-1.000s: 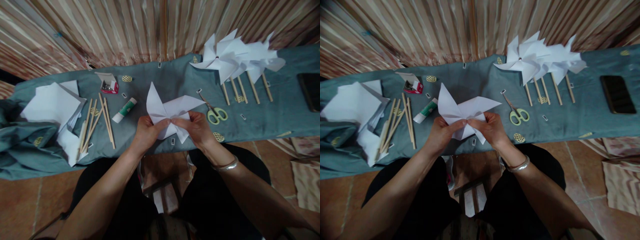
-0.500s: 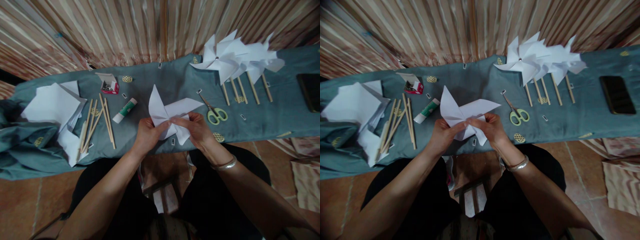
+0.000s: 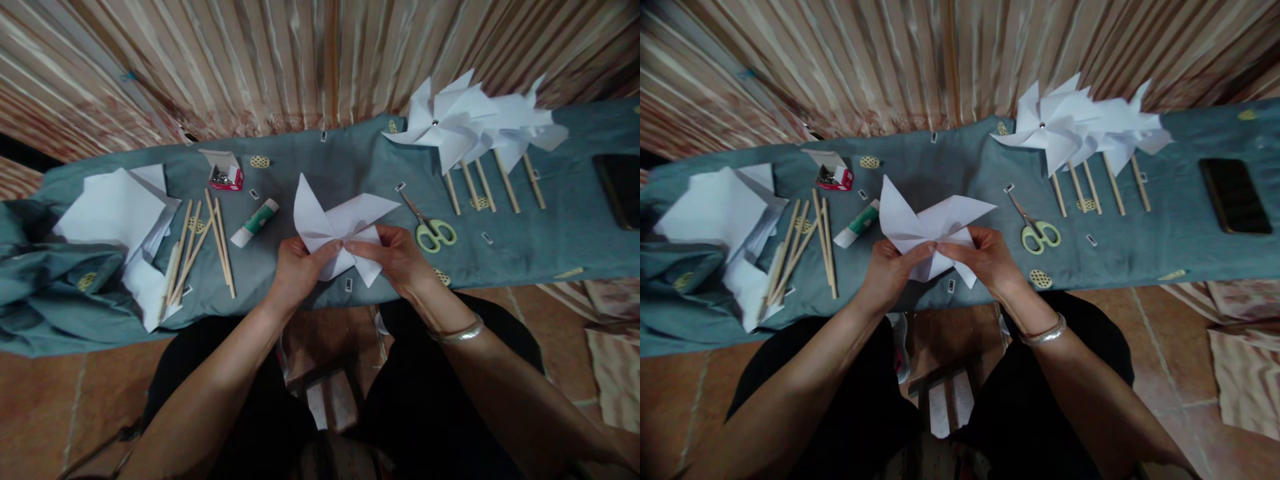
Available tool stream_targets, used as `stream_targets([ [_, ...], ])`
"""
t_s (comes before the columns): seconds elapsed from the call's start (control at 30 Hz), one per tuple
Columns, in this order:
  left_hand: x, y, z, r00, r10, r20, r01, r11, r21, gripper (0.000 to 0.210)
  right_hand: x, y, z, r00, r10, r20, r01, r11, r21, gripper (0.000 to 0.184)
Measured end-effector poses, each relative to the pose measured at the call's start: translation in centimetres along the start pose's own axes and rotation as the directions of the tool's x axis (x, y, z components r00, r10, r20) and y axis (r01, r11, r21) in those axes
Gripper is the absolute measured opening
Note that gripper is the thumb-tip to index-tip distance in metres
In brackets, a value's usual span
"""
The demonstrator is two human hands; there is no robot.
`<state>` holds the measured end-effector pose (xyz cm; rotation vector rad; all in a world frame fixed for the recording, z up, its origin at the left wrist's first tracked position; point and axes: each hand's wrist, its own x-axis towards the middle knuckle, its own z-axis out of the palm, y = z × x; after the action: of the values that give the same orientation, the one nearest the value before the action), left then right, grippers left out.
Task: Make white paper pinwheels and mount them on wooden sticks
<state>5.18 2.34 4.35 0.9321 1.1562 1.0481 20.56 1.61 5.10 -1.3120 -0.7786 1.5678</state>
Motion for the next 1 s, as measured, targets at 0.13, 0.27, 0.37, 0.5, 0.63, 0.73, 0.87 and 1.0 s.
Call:
stream_targets([
  [0.13,-0.1,-0.1,-0.1,1.000,0.012,0.003,-0.012,0.998,0.059,0.021,0.0,0.4,-0.2,0.999,-0.029,-0.022,0.028,0.999,-0.043,0.027],
  [0.27,-0.3,-0.3,-0.2,0.999,0.040,0.017,-0.041,0.995,0.089,0.021,-0.2,0.5,0.0,0.998,-0.049,-0.037,0.046,0.995,-0.089,0.027],
  [0.37,-0.4,-0.2,-0.3,0.999,0.042,0.011,-0.043,0.995,0.091,0.019,-0.5,0.4,0.5,0.997,-0.058,-0.054,0.053,0.994,-0.093,0.028],
  [0.5,-0.4,-0.1,-0.6,0.999,0.054,-0.010,-0.053,0.997,0.059,0.020,-0.6,0.4,1.1,0.994,-0.093,-0.055,0.086,0.990,-0.113,0.028],
  [0.63,-0.4,-0.1,-1.2,0.997,0.074,-0.026,-0.072,0.996,0.044,0.021,-0.7,0.3,2.0,0.993,-0.102,-0.059,0.092,0.986,-0.140,0.030],
  [0.73,-0.5,0.0,-1.7,0.996,0.085,-0.024,-0.084,0.995,0.051,0.022,-0.8,0.1,2.7,0.992,-0.105,-0.067,0.096,0.987,-0.132,0.031],
  [0.87,-0.3,0.7,-2.2,0.995,0.098,-0.030,-0.096,0.994,0.059,0.020,-0.8,-0.2,3.2,0.987,-0.156,-0.038,0.150,0.979,-0.142,0.029],
  [1.0,0.2,1.6,-2.9,0.988,0.120,-0.094,-0.119,0.993,0.021,0.019,-0.3,-0.7,3.0,0.968,-0.247,-0.032,0.245,0.968,-0.051,0.031],
])
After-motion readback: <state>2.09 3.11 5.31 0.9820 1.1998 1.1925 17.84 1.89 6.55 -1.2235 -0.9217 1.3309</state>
